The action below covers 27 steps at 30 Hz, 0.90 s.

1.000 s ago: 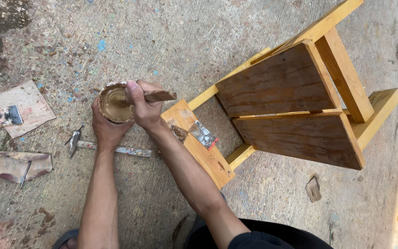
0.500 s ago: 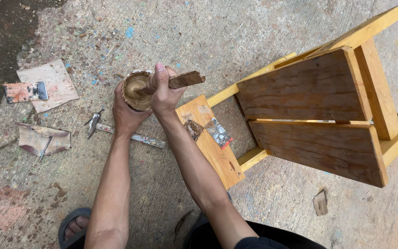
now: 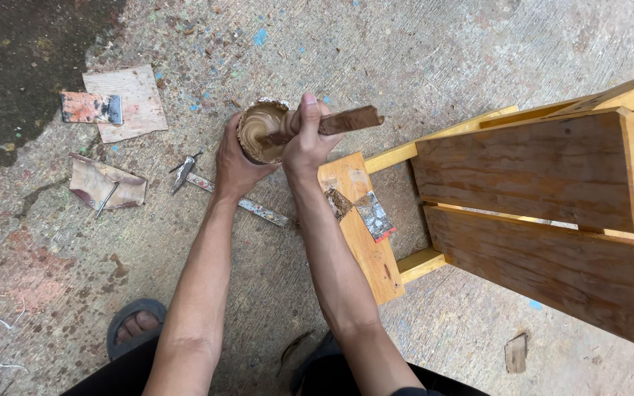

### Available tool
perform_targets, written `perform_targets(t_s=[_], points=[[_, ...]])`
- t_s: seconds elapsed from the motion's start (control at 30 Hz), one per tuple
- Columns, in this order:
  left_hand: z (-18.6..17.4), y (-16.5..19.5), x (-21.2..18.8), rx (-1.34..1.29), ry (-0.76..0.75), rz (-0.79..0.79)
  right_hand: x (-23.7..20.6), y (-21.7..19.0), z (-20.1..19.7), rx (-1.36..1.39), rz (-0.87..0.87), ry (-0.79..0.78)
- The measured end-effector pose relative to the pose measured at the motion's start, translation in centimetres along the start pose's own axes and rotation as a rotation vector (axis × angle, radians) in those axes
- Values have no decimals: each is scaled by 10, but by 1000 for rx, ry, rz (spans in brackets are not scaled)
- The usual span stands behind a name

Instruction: The person stirs a brown wood filler paste in a can with a wooden stick, then scoops filler onto a spreader and presses it into holes and gaps on the seat and frame parts of a wooden chair, working over several chair pieces on the concrete floor.

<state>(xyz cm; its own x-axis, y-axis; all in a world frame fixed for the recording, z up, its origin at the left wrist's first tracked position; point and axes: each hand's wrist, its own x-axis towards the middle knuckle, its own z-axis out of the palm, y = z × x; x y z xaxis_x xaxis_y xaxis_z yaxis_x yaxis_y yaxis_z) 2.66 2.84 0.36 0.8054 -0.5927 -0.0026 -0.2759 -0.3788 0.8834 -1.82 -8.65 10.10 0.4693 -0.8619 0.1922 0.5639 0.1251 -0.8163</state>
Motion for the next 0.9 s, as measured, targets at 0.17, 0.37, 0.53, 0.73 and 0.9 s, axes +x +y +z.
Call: perform_targets(t_s=[0.17, 0.37, 0.53, 0.73, 0.9], points=[[5, 2, 4, -21, -14, -19, 18, 1, -18, 13, -49, 11], [6, 9, 6, -31, -5, -43, 20, -17, -37, 112, 3, 45], [5, 12, 12, -26, -6, -88, 74, -28, -37, -94, 125, -44], [-16, 10, 24, -64, 57, -14, 120, -45, 1, -558, 365, -340], [-33, 9, 26, 49, 53, -76, 135, -76, -1, -1108, 708, -555]])
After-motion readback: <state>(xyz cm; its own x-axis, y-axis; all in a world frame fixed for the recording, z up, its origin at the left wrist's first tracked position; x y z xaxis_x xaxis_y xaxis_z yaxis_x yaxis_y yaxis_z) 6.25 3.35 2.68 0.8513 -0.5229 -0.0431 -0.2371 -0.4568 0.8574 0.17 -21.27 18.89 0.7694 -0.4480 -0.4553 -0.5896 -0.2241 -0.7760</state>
